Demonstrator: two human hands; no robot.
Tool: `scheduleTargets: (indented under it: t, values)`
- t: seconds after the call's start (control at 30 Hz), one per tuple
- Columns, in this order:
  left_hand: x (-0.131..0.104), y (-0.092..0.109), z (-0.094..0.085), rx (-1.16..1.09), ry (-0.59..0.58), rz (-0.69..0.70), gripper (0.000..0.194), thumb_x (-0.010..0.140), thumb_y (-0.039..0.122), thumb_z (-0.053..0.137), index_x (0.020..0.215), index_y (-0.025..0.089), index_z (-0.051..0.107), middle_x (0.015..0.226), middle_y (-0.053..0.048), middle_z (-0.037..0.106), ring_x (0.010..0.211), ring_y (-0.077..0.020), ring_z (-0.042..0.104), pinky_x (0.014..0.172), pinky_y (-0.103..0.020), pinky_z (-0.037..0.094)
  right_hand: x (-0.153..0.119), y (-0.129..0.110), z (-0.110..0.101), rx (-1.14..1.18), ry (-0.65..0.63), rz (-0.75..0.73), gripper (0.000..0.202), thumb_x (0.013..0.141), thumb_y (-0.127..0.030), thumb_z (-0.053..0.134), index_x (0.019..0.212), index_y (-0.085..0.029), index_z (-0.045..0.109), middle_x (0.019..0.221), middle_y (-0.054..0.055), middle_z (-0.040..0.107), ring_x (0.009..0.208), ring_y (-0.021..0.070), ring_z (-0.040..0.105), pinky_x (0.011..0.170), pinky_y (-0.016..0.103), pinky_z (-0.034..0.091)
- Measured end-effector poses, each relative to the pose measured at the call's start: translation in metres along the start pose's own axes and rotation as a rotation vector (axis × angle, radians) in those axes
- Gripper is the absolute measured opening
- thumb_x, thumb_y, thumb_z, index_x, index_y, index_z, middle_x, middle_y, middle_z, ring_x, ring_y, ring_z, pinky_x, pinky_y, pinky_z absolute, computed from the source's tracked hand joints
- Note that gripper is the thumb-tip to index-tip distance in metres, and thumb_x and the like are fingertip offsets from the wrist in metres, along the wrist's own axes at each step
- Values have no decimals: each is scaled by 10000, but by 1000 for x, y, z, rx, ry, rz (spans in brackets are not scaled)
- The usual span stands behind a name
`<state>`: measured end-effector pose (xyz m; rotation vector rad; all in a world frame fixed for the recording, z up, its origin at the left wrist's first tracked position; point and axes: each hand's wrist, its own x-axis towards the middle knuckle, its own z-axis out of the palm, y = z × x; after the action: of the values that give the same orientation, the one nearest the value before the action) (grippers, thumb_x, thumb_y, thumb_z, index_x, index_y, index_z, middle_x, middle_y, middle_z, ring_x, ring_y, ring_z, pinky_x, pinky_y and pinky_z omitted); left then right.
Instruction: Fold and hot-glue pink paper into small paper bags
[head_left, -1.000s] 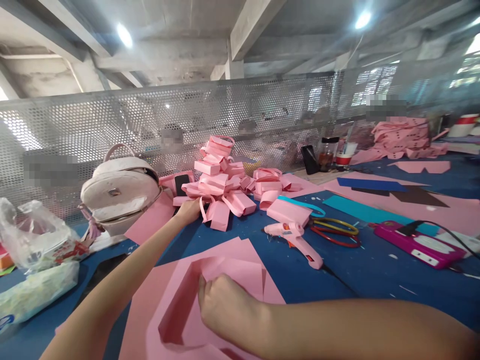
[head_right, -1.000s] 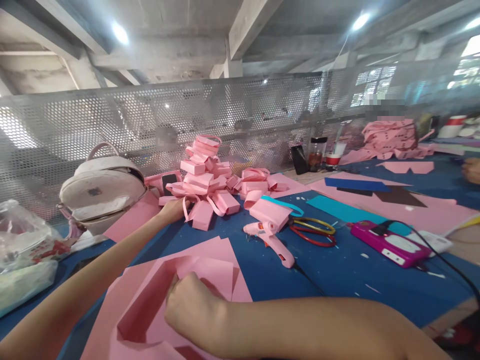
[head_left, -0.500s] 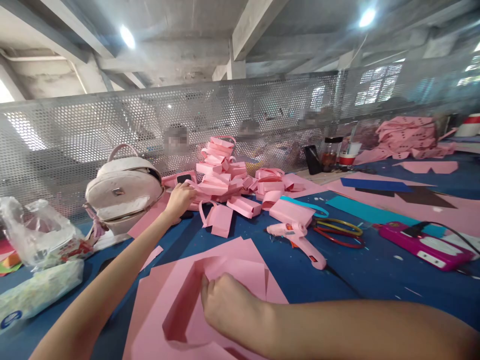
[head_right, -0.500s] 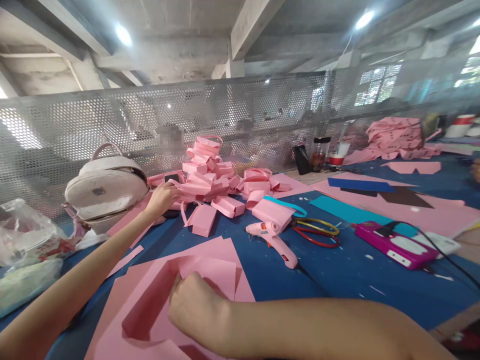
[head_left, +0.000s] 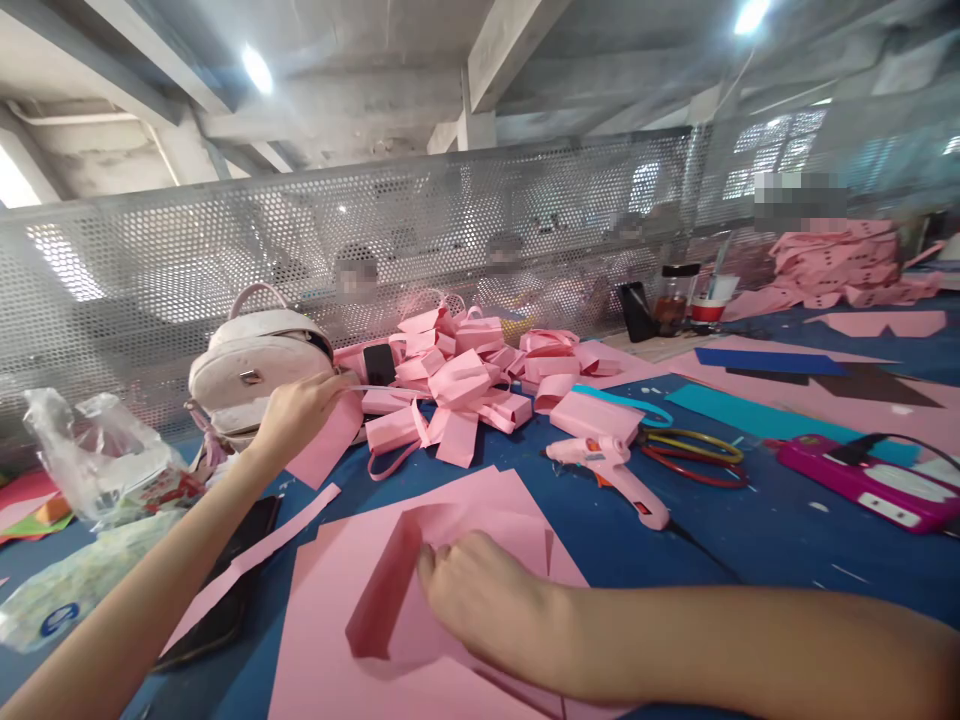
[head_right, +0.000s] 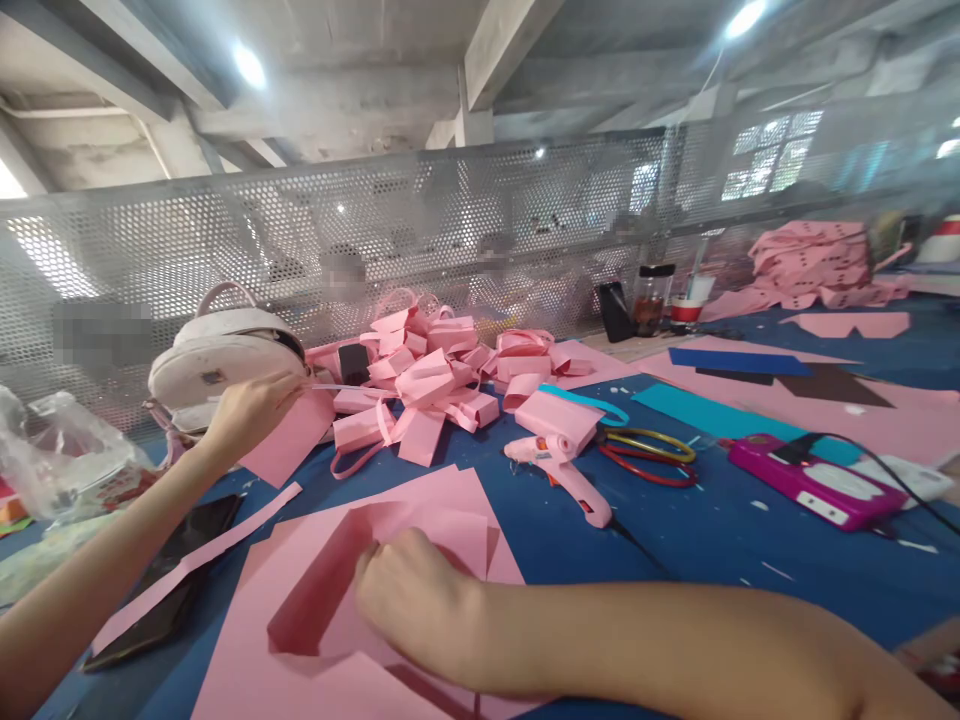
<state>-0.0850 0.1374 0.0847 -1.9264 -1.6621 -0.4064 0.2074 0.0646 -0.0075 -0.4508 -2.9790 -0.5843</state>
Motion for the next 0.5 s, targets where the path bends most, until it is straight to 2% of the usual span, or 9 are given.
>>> scheduleTargets:
  t: [0.07, 0.17, 0.23, 0.27, 0.37, 0.43, 0.5]
  values:
    - [-9, -9, -3, -37, 25, -44, 306, 991, 306, 455, 1109, 209, 720, 1060, -89, 767, 869, -251, 708, 583, -258, 393, -1, 7, -13, 79, -46, -19, 206, 752, -12, 614, 930, -109, 652, 761, 68, 685, 599, 217, 583, 493, 353, 271]
    - [-25, -25, -8, -116, 69, -136, 301, 965, 357, 471, 1046, 208, 719, 994, -76, 759, 813, -236, 684, 570, -257, 360, 4, 28, -45, 207, -116, -21, 89, 853, -98, 609, 898, -148, 666, 802, 55, 736, 637, 216, 633, 506, 352, 260]
    - [-36, -34, -10, -193, 100, -218, 273, 939, 366, 487, 993, 201, 698, 866, -59, 734, 737, -218, 654, 561, -254, 349, 12, 49, -63, 292, -118, 111, 175, 952, -165, 515, 886, -167, 677, 834, 58, 759, 698, 215, 679, 517, 334, 277]
    - [-42, -36, -10, -245, 110, -257, 268, 939, 375, 478, 966, 196, 676, 802, -46, 711, 701, -208, 638, 559, -251, 354, 17, 60, -68, 342, -112, 172, 235, 986, -197, 467, 922, -183, 692, 922, 59, 773, 779, 221, 704, 549, 325, 324]
    - [-59, -34, -1, -454, 76, -316, 323, 990, 395, 340, 884, 193, 569, 696, -13, 643, 621, -173, 604, 552, -239, 405, 33, 91, -62, 430, -173, 226, 344, 1003, -173, 402, 1242, -211, 647, 1226, 79, 730, 1064, 229, 694, 742, 302, 458]
    - [-66, -25, 11, -609, -34, -295, 375, 1019, 397, 248, 847, 202, 518, 638, 9, 615, 522, -148, 571, 494, -232, 420, 44, 105, -45, 433, -246, 219, 399, 966, -147, 465, 1336, -195, 607, 1245, 104, 722, 1032, 242, 710, 746, 302, 492]
    - [-69, -13, 25, -750, -184, -249, 396, 1039, 424, 256, 839, 200, 514, 622, 18, 629, 465, -135, 570, 450, -230, 440, 55, 112, -27, 432, -313, 191, 408, 963, -152, 500, 1357, -200, 593, 1213, 107, 726, 959, 242, 724, 711, 307, 526]
